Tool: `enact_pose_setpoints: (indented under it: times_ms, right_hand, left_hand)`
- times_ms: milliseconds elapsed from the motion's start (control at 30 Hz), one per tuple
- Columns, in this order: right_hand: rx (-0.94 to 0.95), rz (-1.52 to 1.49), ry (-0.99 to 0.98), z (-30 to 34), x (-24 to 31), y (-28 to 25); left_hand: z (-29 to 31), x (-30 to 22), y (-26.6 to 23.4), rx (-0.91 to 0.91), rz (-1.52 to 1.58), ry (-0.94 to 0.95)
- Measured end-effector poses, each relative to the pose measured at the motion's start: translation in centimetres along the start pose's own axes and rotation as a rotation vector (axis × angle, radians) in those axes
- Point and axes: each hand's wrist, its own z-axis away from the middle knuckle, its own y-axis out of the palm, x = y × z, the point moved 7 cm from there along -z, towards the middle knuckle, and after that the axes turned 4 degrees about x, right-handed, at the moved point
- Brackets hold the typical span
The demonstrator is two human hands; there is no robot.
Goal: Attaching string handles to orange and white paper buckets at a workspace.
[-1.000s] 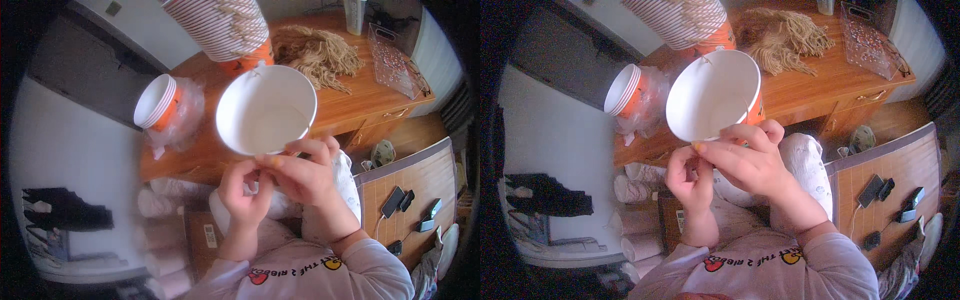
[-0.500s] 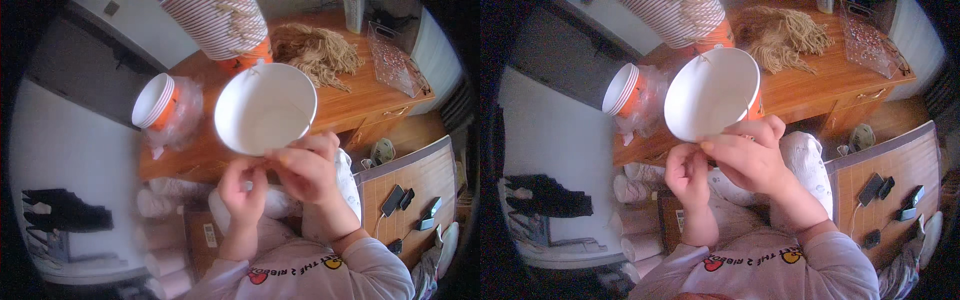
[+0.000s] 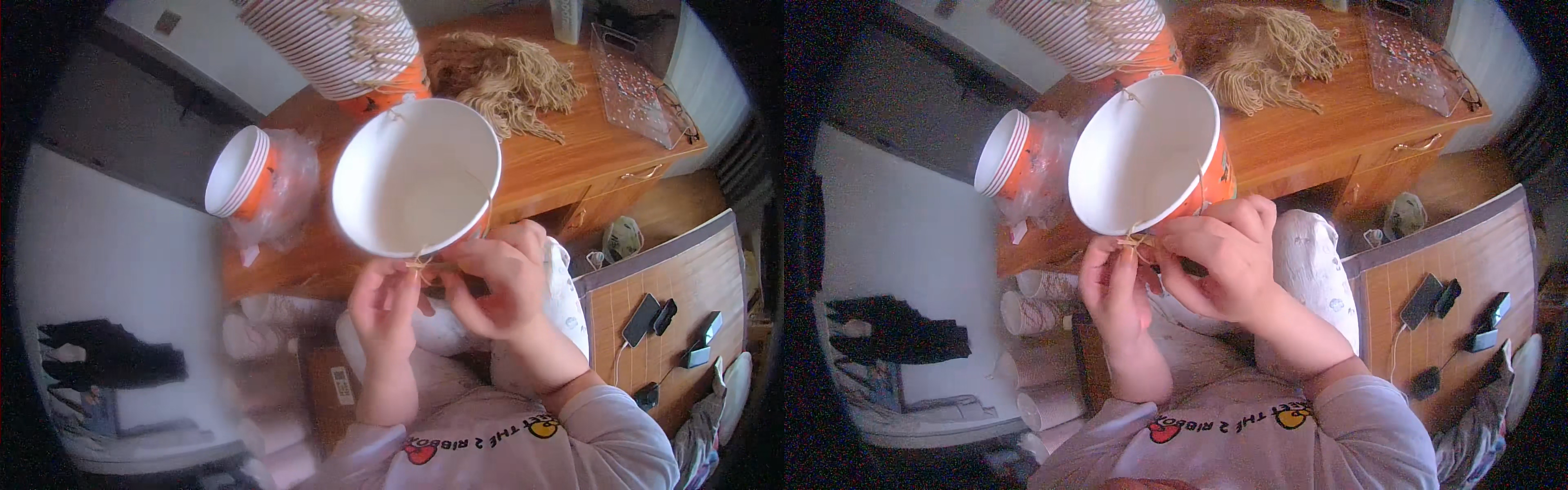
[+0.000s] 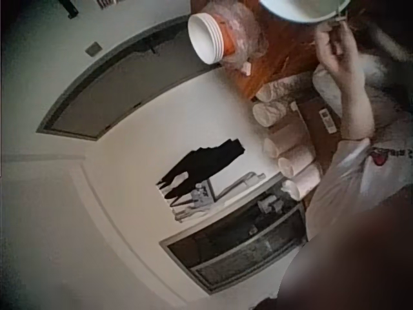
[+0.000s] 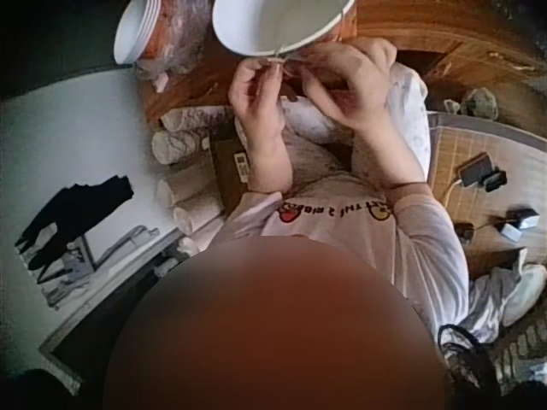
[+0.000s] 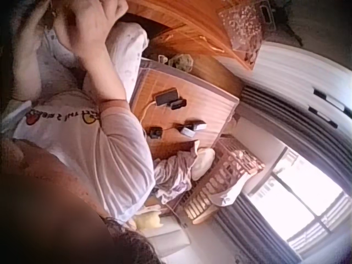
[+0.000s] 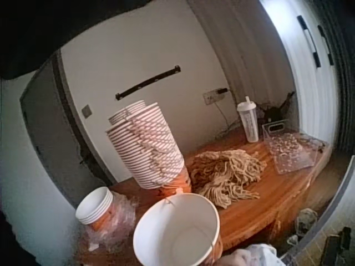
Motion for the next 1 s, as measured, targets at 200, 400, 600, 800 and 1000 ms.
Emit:
enact_pose_setpoints:
  times_ms: [200,400,600,800,1000]
  right_hand:
    - [0.031,-0.055,0.045,-0.1,-0.1,0.4]
    - [0.056,-0.077,0.04,0.1,-0.3,0.3]
    - [0.051,-0.118,0.097,0.0,-0.8,0.2]
    - [0.069,-0.144,0.095,0.1,-0.8,0.3]
    - [0.013,-0.351,0.303,0.9,-2.2,0.9]
  left_hand:
    - [0.1,0.4,0.2,0.0,-0.05,-0.026]
    - [-0.1,0.0,0.8,0.012,-0.011,-0.01]
    - [0.2,0.7,0.2,-0.018,-0.109,0.033]
    - [0.4,0.2,0.0,-0.065,-0.357,0.23]
    - [0.2,-0.2,0.5,-0.08,-0.451,0.247]
